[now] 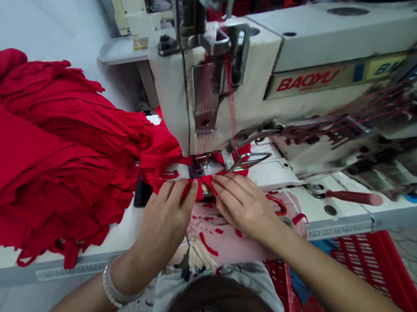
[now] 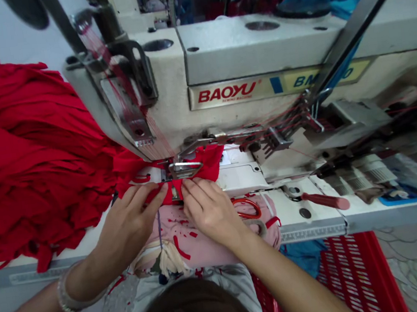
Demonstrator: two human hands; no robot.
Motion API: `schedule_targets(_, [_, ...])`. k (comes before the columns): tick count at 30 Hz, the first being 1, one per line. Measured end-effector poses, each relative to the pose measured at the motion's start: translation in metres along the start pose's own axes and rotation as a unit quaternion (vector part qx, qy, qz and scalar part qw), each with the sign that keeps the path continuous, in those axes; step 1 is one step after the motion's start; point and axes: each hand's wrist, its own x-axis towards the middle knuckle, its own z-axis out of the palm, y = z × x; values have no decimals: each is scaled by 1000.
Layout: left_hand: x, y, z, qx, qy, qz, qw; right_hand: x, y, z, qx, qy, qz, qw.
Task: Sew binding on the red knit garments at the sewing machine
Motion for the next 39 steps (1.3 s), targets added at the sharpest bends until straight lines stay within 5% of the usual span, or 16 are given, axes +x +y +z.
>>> schedule_targets(4, [4, 7, 0, 18, 3, -20, 1000, 4, -11, 6, 48, 26, 70, 996])
schedule_targets(14, [4, 9, 2, -27, 4, -8, 1000, 8, -19, -2, -40, -49, 32, 998])
schedule_targets(39, [10, -8, 6, -66, 35, 35, 997, 21, -9, 7, 10, -51, 64, 997])
